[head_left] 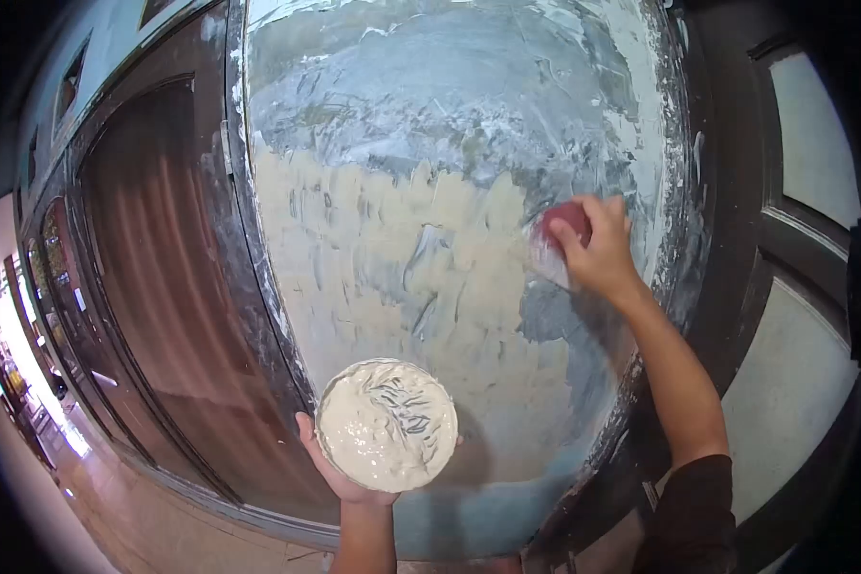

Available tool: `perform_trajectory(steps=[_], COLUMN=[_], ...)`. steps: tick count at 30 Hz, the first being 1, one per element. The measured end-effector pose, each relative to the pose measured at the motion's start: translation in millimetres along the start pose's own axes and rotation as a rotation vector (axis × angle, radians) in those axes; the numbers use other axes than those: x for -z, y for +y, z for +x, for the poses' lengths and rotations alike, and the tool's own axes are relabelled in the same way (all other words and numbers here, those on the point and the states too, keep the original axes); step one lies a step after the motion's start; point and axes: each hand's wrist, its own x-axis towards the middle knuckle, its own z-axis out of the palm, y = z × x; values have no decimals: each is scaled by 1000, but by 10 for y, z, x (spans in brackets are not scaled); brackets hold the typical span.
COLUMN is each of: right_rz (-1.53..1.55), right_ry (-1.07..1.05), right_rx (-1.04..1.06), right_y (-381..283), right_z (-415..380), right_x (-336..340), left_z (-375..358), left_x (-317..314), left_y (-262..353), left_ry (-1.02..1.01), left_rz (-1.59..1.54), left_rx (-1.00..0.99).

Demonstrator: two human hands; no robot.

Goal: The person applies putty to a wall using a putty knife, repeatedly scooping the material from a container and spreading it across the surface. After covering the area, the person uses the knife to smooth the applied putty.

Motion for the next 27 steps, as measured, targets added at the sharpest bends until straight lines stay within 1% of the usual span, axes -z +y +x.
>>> perform_trajectory(steps=[2,3,6,7,8,10,12,14,15,16,18,20,22,23,24,27], right_rz=[78,77,156,198,200,74,104,63,19,19,124,151,191,182,143,81], right_ry=[150,183,167,118,120,-16,-57,-5,67,67,202,204,99,56,-30,-79], right_rx=[-145,-194,-189,-221,-218,-20,8,-67,-81,-84,-200,-183,-131,-122,-65,-20], right_y=[41,125,196,173,121,16,1,16,52,119,259,259,174,77,50,59], right_z=[163,218,176,90,-16,-223,-264,-181,-82,11,123,89,-103,-212,-287,-306], right_x=[5,-1,56,44,35,34,-5,-11,10,24,64,110,121,112,90,1], left_z=[3,0,-7,-25,-22,-24,-47,-55,-59,-65,-75,-76,-79,-94,-95,-94], left_x=[-19,-28,-34,-53,-31,14,-11,-30,-36,-40,-45,-47,-41,-33,-33,-34], left_y=[24,40,87,111,131,162,188,201,202,201,207,224,249,256,250,234], left_ry=[-37,-71,-80,-101,-103,-130,-94,-92,-90,-87,-83,-84,-87,-83,-82,-79], left_rz=[-10,-21,55,13,14,-2,-16,-12,-11,-10,-8,-9,-10,-11,-11,-10], left_rx=[10,16,-11,11,8,17,3,-5,-7,-9,-12,-21,-37,-43,-45,-42])
